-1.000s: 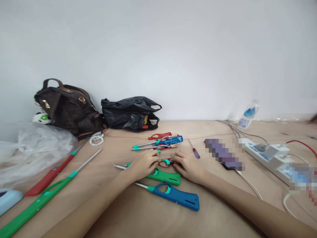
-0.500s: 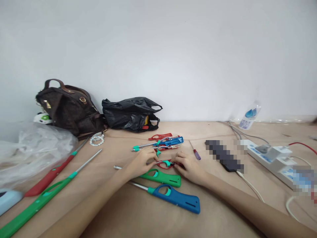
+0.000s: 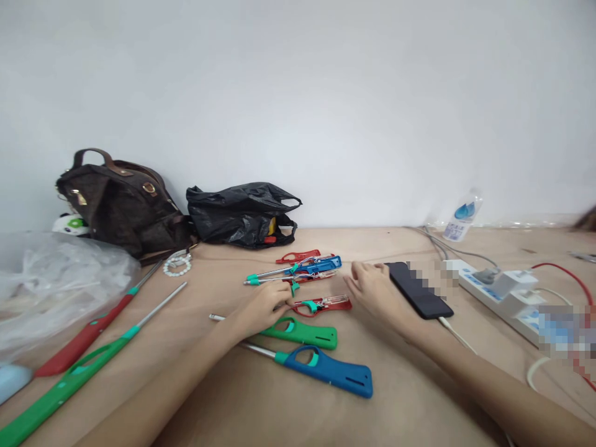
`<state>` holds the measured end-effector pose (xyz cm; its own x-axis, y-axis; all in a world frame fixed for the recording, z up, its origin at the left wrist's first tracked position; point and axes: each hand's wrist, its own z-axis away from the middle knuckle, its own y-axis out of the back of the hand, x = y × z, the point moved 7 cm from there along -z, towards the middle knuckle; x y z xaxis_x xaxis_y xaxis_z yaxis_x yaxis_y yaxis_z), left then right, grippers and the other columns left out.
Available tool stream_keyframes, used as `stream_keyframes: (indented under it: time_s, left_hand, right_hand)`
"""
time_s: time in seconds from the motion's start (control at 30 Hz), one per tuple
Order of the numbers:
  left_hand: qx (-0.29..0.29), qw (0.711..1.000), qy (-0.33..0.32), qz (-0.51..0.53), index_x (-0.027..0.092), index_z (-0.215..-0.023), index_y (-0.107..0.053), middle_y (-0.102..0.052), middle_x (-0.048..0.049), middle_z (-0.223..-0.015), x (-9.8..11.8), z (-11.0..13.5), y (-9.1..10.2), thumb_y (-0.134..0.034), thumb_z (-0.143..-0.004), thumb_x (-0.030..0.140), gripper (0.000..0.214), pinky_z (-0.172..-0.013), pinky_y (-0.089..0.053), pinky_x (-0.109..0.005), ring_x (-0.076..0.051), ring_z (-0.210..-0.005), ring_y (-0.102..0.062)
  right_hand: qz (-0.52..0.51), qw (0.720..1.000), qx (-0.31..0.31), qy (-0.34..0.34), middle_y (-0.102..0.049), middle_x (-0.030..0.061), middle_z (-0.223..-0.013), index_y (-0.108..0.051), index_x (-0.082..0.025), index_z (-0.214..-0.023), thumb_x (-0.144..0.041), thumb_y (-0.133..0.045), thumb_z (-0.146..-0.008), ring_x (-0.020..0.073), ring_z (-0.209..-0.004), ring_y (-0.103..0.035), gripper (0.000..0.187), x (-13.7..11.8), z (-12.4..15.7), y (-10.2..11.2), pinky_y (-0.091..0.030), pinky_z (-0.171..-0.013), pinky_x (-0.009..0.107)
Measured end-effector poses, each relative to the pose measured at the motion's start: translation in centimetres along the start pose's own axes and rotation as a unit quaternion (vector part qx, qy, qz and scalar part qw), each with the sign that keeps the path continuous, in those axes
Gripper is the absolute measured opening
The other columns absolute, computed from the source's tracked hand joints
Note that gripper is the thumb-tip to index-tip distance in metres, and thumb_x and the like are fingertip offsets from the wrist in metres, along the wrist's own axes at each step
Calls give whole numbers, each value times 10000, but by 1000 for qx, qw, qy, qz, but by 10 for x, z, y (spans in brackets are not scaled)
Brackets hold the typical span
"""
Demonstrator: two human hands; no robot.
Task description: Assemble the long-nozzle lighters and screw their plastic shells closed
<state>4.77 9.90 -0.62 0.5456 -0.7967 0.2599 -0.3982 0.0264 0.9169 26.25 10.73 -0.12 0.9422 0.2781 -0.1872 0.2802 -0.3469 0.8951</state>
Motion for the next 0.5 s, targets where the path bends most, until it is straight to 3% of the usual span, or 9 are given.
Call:
stream_keyframes:
  time_s: [0.1, 0.23, 0.37, 0.5]
  left_hand:
    - [-1, 1000, -9, -3, 171, -782, -589, -591, -49, -860, 0, 0, -1, -473, -869, 93, 165, -766, -442, -274, -185, -850, -568]
    - [4, 1000, -14, -3, 167, -778, -591, -588, -51, -845, 1, 0, 0, -475, -863, 84, 165, -745, -441, -269, -186, -839, -568]
    - [1, 1000, -2, 10, 168, -773, -595, -590, -45, -843, 3, 0, 2, -496, -856, 83, 154, -736, -441, -264, -181, -828, -570]
    - [4, 1000, 13, 26, 173, -780, -596, -597, -39, -852, 4, 0, 4, -521, -854, 90, 135, -756, -438, -268, -179, -832, -570]
  right_hand:
    - [80, 992, -48, -87, -683, 145, -764, -578, -145, -880, -407, -396, -954, 288, -797, -632, 328, 35, -5, -4, -285, -906, 548]
    - [34, 986, -105, -126, -690, 163, -839, -604, -158, -803, -410, -349, -971, 297, -844, -640, 396, 62, -6, -13, -354, -831, 458]
    - [12, 986, -90, -139, -683, 125, -774, -568, -175, -694, -445, -295, -972, 281, -834, -637, 473, 65, -10, -7, -356, -836, 429]
    - [-3, 995, -55, -78, -651, 38, -662, -517, -197, -707, -415, -344, -959, 217, -721, -620, 376, 41, -12, 1, -275, -951, 455]
